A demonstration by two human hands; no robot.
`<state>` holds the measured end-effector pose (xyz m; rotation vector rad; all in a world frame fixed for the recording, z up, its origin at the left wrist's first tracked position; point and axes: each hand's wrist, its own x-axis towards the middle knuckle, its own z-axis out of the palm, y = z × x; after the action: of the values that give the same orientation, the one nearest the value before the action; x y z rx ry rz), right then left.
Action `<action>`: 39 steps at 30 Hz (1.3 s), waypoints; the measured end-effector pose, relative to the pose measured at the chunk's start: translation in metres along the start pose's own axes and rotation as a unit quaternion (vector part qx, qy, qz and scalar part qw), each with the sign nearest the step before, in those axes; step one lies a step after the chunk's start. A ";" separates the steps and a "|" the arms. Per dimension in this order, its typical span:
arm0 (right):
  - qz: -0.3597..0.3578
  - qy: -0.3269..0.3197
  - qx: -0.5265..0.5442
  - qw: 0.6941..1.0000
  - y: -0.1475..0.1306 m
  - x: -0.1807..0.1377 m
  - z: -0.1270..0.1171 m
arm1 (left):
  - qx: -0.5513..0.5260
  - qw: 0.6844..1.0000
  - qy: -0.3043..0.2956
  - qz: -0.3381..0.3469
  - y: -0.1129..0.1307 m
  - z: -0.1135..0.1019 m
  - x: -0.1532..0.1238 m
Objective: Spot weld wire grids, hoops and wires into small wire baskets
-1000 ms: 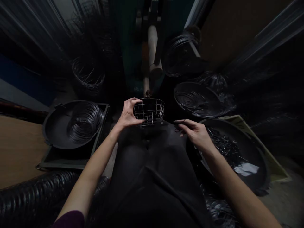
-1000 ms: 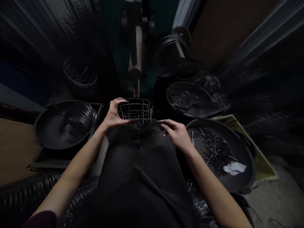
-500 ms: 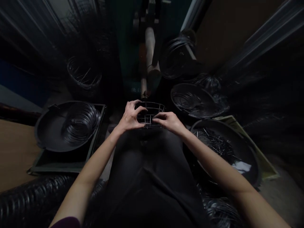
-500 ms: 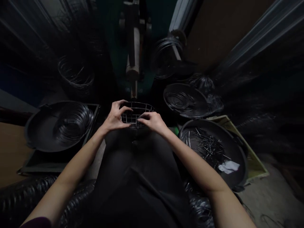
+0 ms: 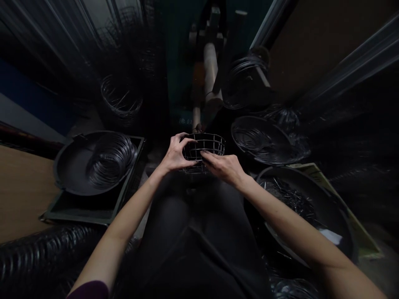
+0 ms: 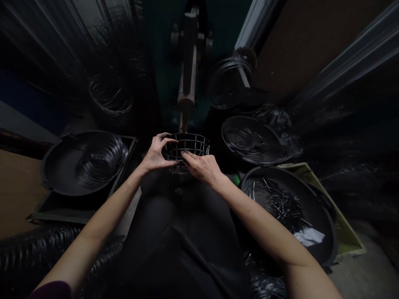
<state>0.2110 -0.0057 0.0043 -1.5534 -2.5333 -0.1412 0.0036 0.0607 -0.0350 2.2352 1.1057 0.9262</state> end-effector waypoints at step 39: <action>0.151 0.165 0.159 0.962 0.040 0.048 0.021 | 0.010 0.999 -0.002 -0.050 -0.029 -0.017 0.077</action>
<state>0.2237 0.0580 -0.0072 -1.6056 -1.9320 0.0420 0.0108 0.1414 -0.0153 2.1744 1.2178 0.8722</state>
